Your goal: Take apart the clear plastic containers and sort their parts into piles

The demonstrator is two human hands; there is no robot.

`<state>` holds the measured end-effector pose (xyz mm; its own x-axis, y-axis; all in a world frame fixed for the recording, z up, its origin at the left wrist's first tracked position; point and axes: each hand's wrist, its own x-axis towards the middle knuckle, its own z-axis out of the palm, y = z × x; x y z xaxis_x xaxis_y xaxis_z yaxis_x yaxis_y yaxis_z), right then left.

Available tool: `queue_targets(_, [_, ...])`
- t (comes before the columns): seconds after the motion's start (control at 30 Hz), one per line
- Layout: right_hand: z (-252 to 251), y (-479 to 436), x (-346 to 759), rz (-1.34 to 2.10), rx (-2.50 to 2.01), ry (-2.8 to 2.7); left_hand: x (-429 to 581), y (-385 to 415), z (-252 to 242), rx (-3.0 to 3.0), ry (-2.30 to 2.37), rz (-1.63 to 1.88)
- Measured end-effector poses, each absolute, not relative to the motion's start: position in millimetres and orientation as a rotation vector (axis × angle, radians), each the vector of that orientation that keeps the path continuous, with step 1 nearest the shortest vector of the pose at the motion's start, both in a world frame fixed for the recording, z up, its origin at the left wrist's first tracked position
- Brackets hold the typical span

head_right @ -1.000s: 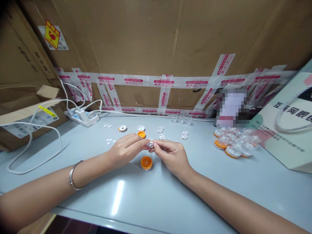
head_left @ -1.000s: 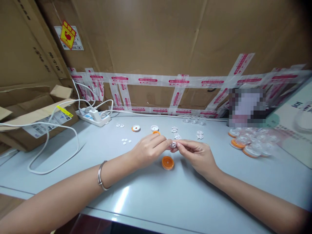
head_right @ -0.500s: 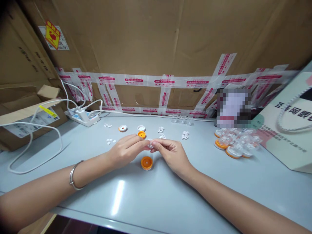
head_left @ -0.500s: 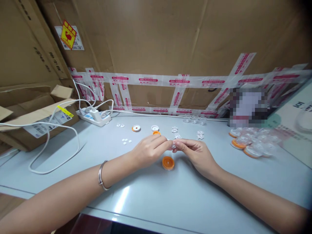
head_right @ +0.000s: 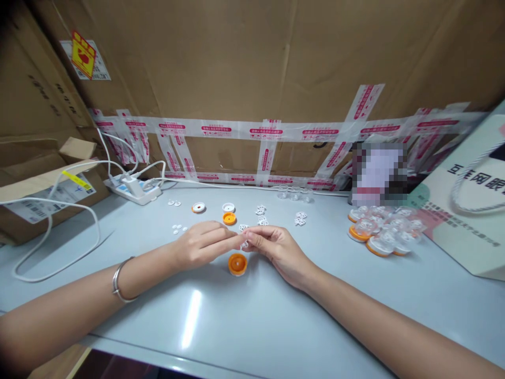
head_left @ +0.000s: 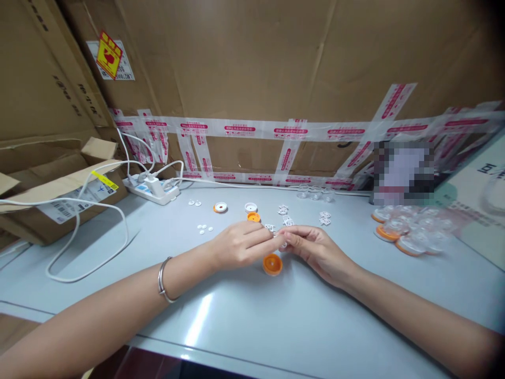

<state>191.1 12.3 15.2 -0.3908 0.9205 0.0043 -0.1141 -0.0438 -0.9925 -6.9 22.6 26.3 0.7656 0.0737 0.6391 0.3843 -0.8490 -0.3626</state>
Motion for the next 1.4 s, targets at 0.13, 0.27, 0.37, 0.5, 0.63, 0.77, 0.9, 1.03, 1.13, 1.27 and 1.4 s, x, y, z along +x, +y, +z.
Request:
queue_targets(0.13, [18,10,189,1.341,-0.992,-1.519,-7,25,24,-2.438,-0.380,-0.891])
queue_targets(0.27, [19,9,187,1.250,-1.033,-1.539,-5,24,22,-2.441,-0.377,-0.868])
queue_targets(0.37, [18,10,188,1.210,-1.060,-1.552,-2,21,21,-2.446,-0.456,-0.964])
queue_targets(0.5, [15,13,188,1.304,-1.072,-1.525,1,21,18,-2.590,-0.651,-1.133])
queue_targets(0.63, [14,16,187,1.384,-1.080,-1.495,1,22,17,-2.794,-0.732,-1.220])
queue_targets(0.77, [13,14,185,1.328,-1.092,-1.556,1,23,17,-2.807,-0.796,-1.241])
queue_targets(0.9, [12,14,183,1.383,-1.099,-1.566,3,21,13,-2.709,-0.742,-1.119])
queue_targets(1.03, [12,16,182,1.473,-1.137,-1.426,7,20,9,-2.663,-0.822,-1.094])
queue_targets(1.13, [13,17,182,1.502,-1.146,-1.366,8,20,9,-2.728,-0.832,-1.108])
queue_targets(1.27, [14,17,183,1.536,-1.123,-1.331,8,19,10,-2.788,-0.840,-1.102])
queue_targets(1.4, [13,17,183,1.579,-1.086,-1.302,7,19,8,-2.688,-0.808,-1.110])
